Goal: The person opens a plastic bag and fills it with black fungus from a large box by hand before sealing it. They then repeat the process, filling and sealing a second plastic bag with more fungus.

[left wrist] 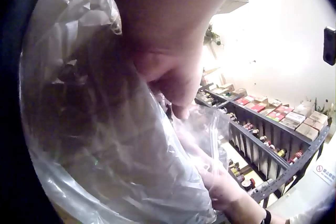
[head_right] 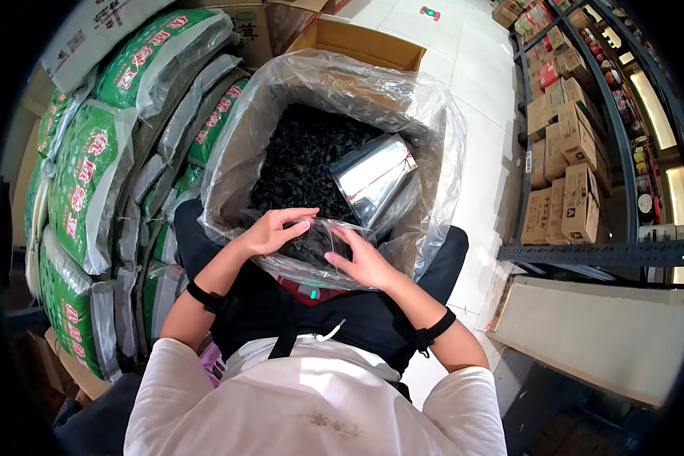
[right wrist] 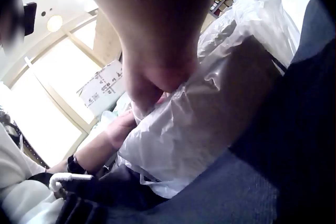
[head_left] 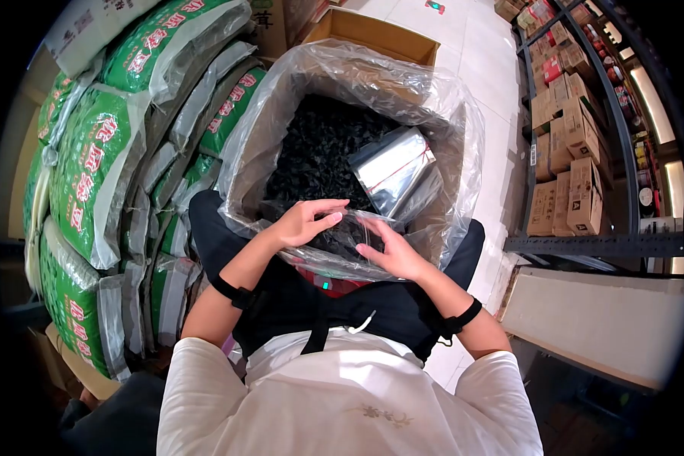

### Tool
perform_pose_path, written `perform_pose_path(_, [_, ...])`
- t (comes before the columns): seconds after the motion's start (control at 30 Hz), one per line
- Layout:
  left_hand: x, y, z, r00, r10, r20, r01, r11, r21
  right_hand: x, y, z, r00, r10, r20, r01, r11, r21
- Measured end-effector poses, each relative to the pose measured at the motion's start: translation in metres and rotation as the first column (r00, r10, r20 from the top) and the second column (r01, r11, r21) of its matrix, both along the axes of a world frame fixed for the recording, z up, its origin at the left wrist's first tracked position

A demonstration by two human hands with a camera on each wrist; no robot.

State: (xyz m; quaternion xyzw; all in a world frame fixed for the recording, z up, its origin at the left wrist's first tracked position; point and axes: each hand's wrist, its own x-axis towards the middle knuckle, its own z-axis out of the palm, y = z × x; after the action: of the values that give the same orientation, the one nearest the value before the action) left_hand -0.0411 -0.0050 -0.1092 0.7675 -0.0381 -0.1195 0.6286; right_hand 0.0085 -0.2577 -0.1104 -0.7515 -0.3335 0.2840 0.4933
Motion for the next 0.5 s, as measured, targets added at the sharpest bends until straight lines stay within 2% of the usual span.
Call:
perform_pose_path(0.03, [0.0,-0.001,0.0,1.0,0.029,-0.006,-0.03,0.997,-0.066,0.002,0.0,0.002,0.997,-0.015,-0.075,0.016,1.0,0.004])
perform_pose_path(0.1, [0.001,0.002,0.001,1.0,-0.022,-0.013,0.022,1.0,-0.007,0.005,0.004,-0.002,0.98,-0.062,-0.187,0.065,0.998,0.011])
perform_pose_path(0.13, [0.002,0.004,0.002,0.998,-0.068,-0.02,0.069,0.996,0.049,0.005,0.003,-0.004,0.98,-0.066,-0.189,0.071,0.997,0.015])
perform_pose_path(0.2, [0.002,0.004,0.0,0.997,-0.076,-0.007,0.077,0.994,0.079,0.006,0.003,-0.001,0.99,-0.075,-0.122,0.063,0.993,-0.095])
perform_pose_path(0.23, [0.002,0.004,-0.002,0.997,-0.081,0.006,0.08,0.991,0.104,0.007,0.004,0.005,0.989,-0.076,-0.123,0.065,0.994,-0.091])
perform_pose_path(0.27, [0.001,0.003,-0.003,0.996,-0.085,0.002,0.084,0.991,0.107,0.007,0.005,0.012,0.998,-0.043,-0.043,0.038,0.993,-0.114])
perform_pose_path(0.3, [0.0,0.003,-0.004,0.993,-0.081,0.083,0.068,0.987,0.149,0.007,0.006,0.016,0.999,-0.009,0.037,0.014,0.99,-0.138])
perform_pose_path(0.33, [0.001,0.003,-0.003,0.982,-0.082,0.167,0.05,0.981,0.19,0.009,0.006,0.009,0.999,-0.016,0.037,0.021,0.991,-0.133])
perform_pose_path(0.4, [0.003,0.004,-0.001,0.986,-0.078,0.148,0.055,0.986,0.155,0.014,0.007,-0.007,0.922,0.19,0.339,-0.154,0.98,-0.129])
perform_pose_path(0.43, [0.004,0.004,0.001,0.99,-0.066,0.125,0.051,0.992,0.115,0.014,0.005,-0.009,0.948,0.287,0.137,-0.266,0.952,-0.149])
perform_pose_path(0.47, [0.004,0.005,0.001,0.99,-0.073,0.124,0.058,0.991,0.12,0.014,0.005,-0.013,0.95,0.279,0.138,-0.26,0.955,-0.144])
perform_pose_path(0.5, [0.004,0.006,0.001,0.994,-0.059,0.097,0.054,0.997,0.06,0.015,0.008,-0.017,0.965,0.25,-0.076,-0.257,0.96,-0.109])
